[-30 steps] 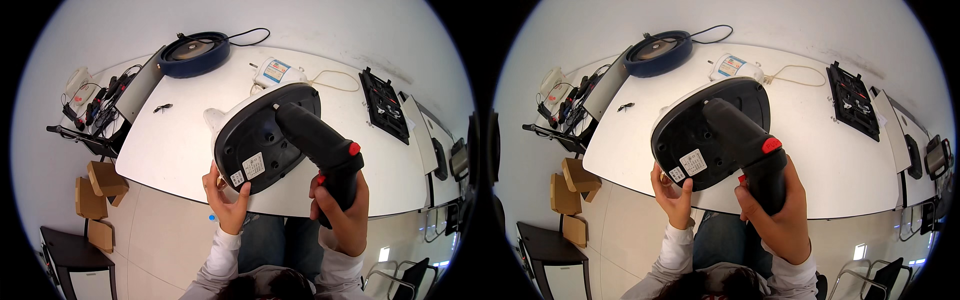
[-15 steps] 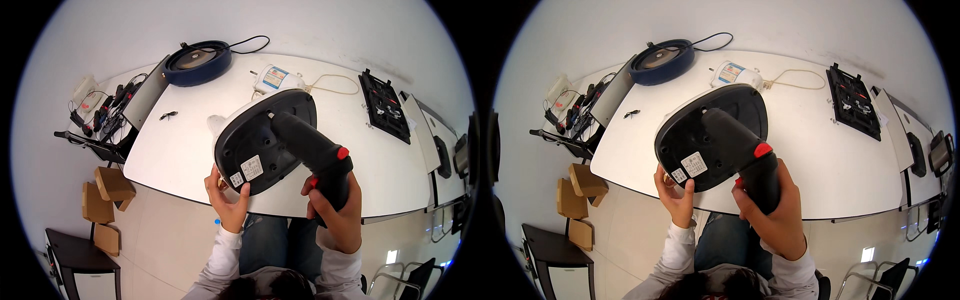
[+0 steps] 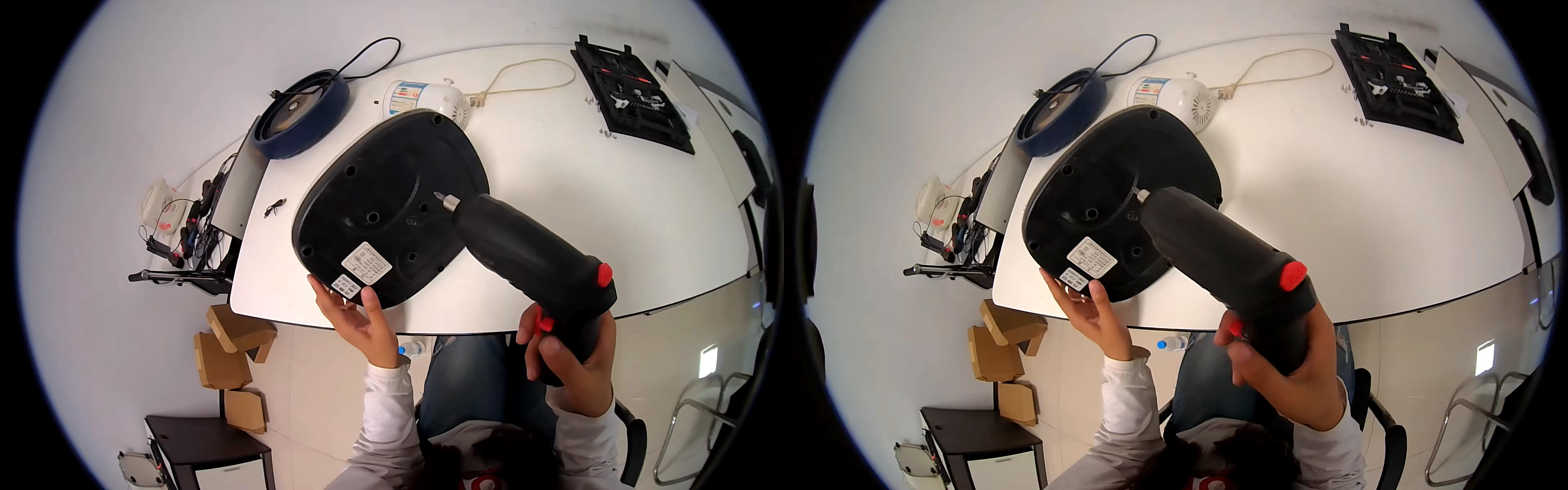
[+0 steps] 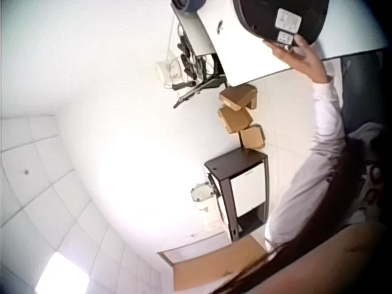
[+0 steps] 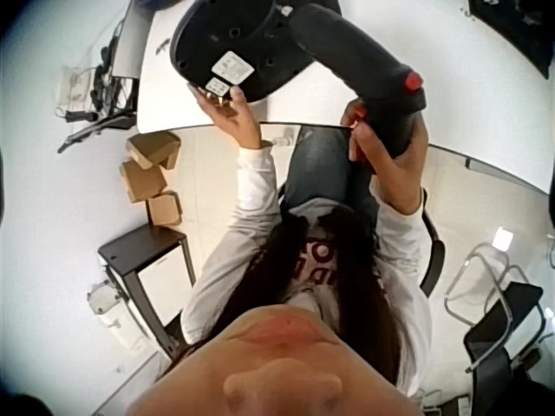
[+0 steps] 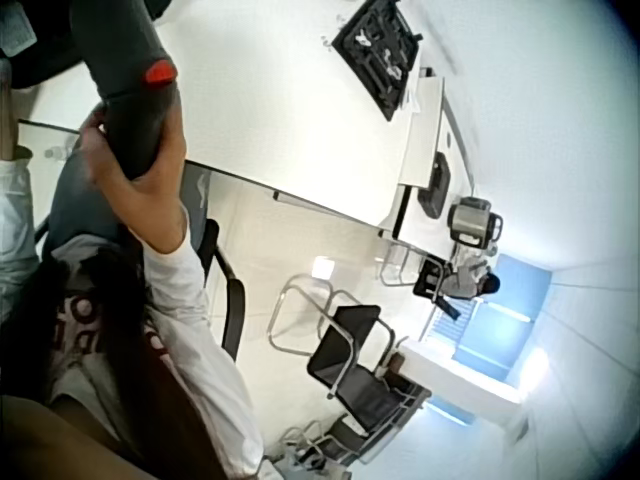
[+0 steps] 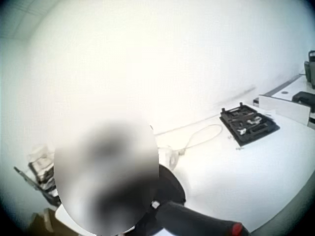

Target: The person assembles a small white appliance by connecting internal wires, placing a black base cover, and securing it with screws using a power drill. The task involves handling wires, a base cover, and screws on a white table.

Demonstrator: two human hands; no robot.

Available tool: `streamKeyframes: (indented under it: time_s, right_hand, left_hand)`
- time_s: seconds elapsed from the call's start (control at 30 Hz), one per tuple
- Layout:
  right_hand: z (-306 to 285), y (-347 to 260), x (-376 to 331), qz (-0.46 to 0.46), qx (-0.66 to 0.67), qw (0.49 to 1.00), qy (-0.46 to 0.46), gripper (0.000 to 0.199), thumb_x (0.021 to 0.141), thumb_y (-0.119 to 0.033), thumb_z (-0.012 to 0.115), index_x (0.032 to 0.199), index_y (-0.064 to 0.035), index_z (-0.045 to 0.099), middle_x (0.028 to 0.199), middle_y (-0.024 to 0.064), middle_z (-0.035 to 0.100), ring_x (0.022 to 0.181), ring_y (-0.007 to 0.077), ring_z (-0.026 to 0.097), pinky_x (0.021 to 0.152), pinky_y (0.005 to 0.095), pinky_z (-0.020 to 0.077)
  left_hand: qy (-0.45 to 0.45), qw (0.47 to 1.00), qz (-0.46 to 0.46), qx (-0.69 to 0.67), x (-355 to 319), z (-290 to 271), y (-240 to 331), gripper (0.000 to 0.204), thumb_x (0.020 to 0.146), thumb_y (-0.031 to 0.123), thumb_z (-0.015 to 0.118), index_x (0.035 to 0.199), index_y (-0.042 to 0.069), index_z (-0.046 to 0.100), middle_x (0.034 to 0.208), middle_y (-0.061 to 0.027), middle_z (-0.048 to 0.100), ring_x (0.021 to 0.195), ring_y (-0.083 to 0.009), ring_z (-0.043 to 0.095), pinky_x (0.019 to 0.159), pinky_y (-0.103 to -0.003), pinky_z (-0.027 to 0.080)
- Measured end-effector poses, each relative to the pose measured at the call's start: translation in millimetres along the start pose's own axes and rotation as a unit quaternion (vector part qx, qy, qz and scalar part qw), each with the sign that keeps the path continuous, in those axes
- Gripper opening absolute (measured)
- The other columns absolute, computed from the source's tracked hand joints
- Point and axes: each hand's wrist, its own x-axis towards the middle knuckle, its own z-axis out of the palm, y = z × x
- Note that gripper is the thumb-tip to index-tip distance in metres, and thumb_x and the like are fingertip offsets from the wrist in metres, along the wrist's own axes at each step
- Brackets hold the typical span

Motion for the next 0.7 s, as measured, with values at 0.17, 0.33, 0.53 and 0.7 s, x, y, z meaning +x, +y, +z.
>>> streamKeyframes:
  time_s: [0.17,0.33,0.53,0.7]
  right_hand:
    - [-22.1,11.7,-5.0,0.032,0.049,0.998,-0.033,0.050,0.082,-0.010,0.066,0.125,0.0035,0.045,0.087,0.0152,0.062,0.055,0.0116,0.056,0.053,0.0243,0.0469]
    - [-30.3,11.0,-4.9,0.065,0.106,0.990,-0.071,0.052,0.082,-0.012,0.064,0.127,0.0044,0.044,0.088,0.0158,0.063,0.055,0.0120,0.055,0.054,0.0242,0.0463]
    - [-29.0,28.8,17.2,-0.019,0.110,0.992,-0.062,0.054,0.082,-0.013,0.063,0.130,0.0020,0.043,0.107,0.0181,0.060,0.076,0.0145,0.060,0.068,0.0260,0.0486]
    - [-9.2,39.0,63.3,-0.080,0.094,0.991,0.057,0.046,0.081,-0.006,0.066,0.123,-0.0022,0.048,0.105,0.0083,0.057,0.087,0.0127,0.056,0.077,0.0261,0.0463]
  left_hand:
    - [0.027,0.997,0.007,0.070,-1.3,2.5,-0.1,0.066,0.094,0.023,0.054,0.149,0.007,0.022,0.132,-0.0148,0.049,0.110,-0.0187,0.048,0.095,-0.029,0.037]
    - [0.044,0.996,0.033,0.070,-0.8,7.6,-0.3,0.064,0.096,0.024,0.052,0.149,0.005,0.022,0.136,-0.0144,0.046,0.109,-0.0172,0.047,0.092,-0.027,0.036]
    - [0.042,0.997,0.031,0.062,-1.1,9.3,-0.9,0.063,0.097,0.023,0.051,0.149,0.004,0.021,0.135,-0.0137,0.047,0.107,-0.0157,0.049,0.090,-0.026,0.037]
    - [0.038,0.997,0.022,0.063,-1.3,4.8,-3.4,0.064,0.096,0.024,0.051,0.149,0.004,0.021,0.131,-0.0129,0.049,0.105,-0.0149,0.049,0.091,-0.027,0.037]
